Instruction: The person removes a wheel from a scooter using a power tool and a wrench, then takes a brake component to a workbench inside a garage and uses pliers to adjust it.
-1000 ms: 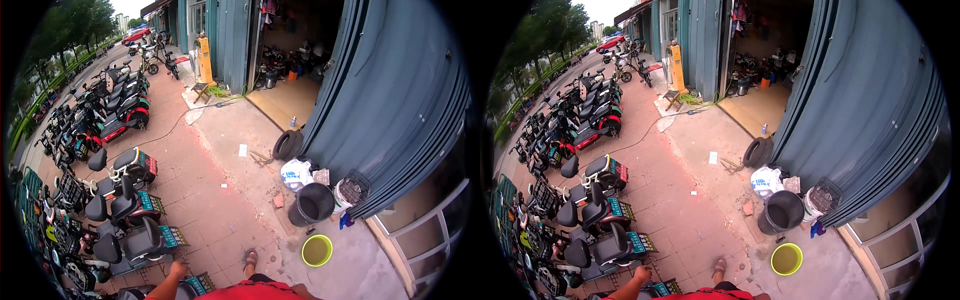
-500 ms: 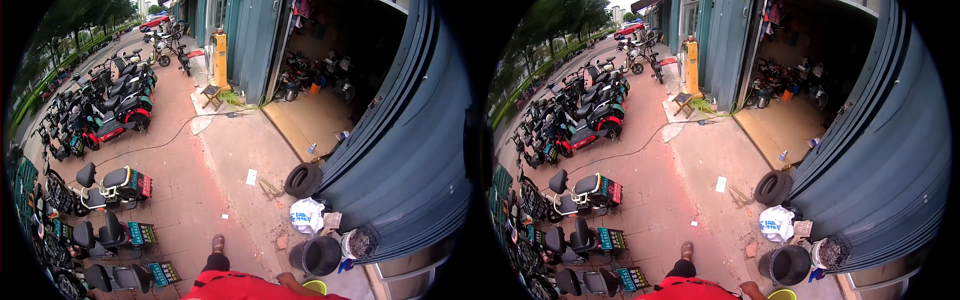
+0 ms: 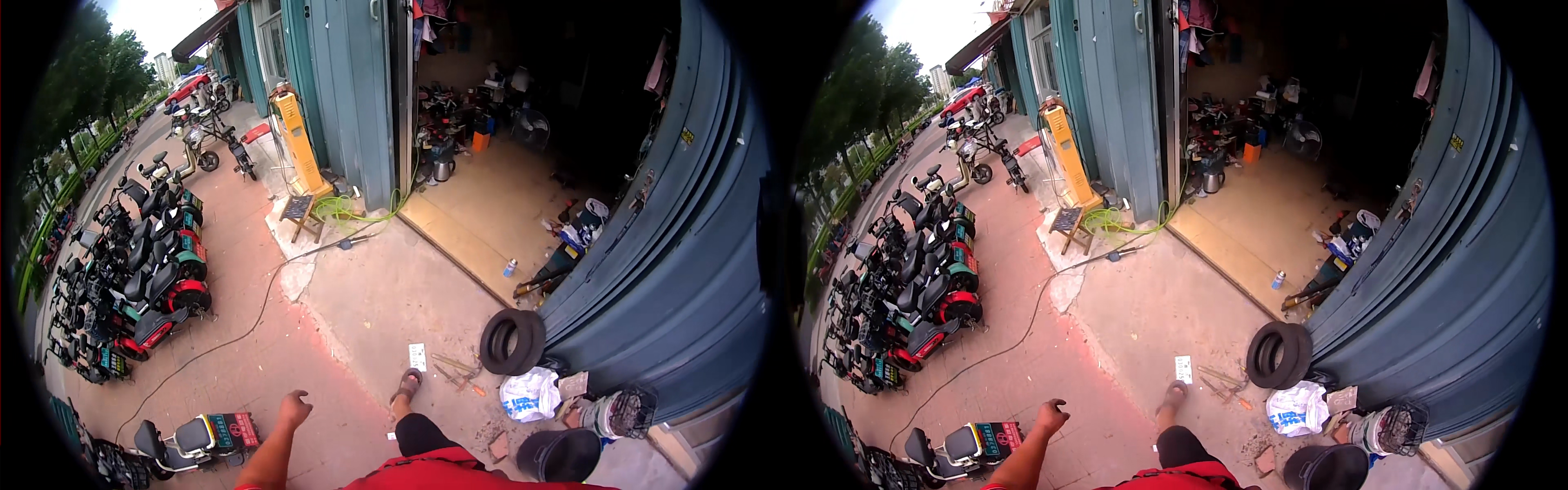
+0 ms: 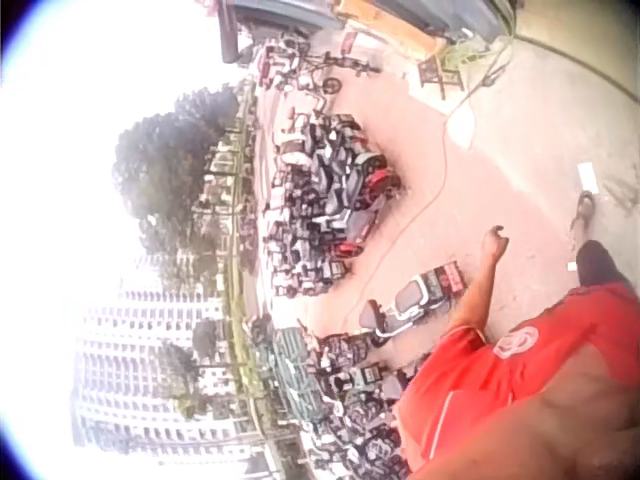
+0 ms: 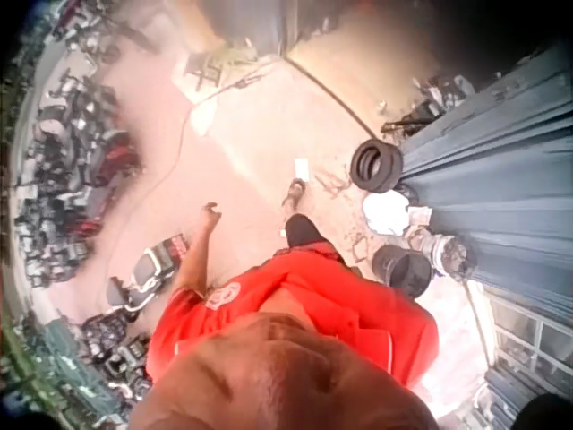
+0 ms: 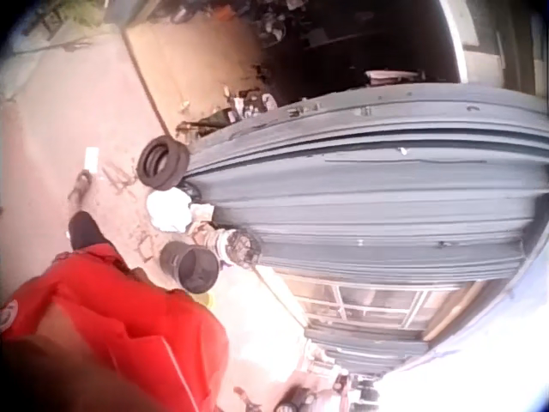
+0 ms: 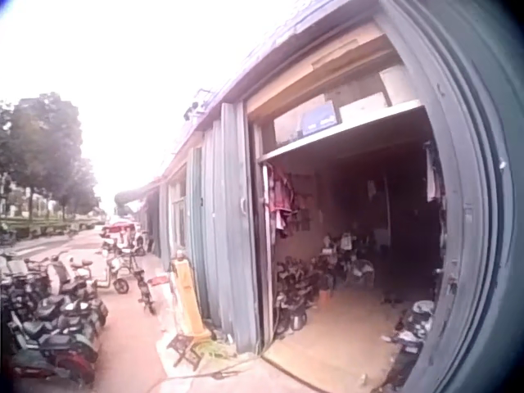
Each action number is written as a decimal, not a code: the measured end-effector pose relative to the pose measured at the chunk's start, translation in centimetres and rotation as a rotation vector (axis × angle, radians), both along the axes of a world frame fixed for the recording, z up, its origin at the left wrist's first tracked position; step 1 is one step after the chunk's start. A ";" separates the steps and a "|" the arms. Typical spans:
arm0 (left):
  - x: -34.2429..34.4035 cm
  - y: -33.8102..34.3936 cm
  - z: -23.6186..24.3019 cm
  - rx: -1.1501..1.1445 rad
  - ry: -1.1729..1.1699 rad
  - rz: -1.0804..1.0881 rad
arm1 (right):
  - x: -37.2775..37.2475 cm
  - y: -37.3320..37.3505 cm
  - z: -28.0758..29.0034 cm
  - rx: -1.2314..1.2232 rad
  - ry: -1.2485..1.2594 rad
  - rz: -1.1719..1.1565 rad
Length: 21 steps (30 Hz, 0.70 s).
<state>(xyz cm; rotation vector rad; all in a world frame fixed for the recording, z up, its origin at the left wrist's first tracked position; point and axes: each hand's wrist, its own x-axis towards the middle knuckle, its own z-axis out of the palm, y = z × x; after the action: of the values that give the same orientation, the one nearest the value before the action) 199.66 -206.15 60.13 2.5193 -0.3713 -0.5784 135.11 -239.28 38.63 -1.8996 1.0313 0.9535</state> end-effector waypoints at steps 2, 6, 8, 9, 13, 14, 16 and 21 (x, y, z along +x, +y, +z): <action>2.5 -4.0 -1.1 0.000 0.056 -0.029 | 5.6 -4.6 1.9 -0.013 0.045 0.005; 1.8 -3.8 -6.5 0.144 0.544 0.222 | 21.8 -16.2 4.0 -0.016 0.098 0.197; 1.8 -8.1 -6.3 0.292 0.693 -0.014 | 30.7 -25.2 5.6 -0.103 -0.032 0.470; 2.5 -10.3 -5.8 0.343 0.722 -0.109 | 34.8 -29.5 6.1 -0.365 -0.333 0.633; 9.1 -15.5 -3.4 0.334 0.722 -0.016 | 56.6 -38.2 15.3 -0.061 -0.717 -0.669; 10.9 -17.5 -3.2 0.317 0.723 -0.004 | 59.8 -39.7 18.1 -0.067 -0.714 -0.666; 15.5 -22.6 -3.4 0.295 0.715 -0.022 | 64.8 -43.9 20.8 -0.014 -0.855 -0.730; 28.9 -38.1 -5.6 0.327 0.716 -0.236 | 62.9 -51.3 12.6 -0.211 -0.641 -0.567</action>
<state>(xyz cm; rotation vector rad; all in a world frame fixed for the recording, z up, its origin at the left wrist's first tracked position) 228.60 -244.20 54.49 2.3591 -0.3143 -1.6747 198.03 -290.63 51.19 -1.7368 1.1871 -0.0932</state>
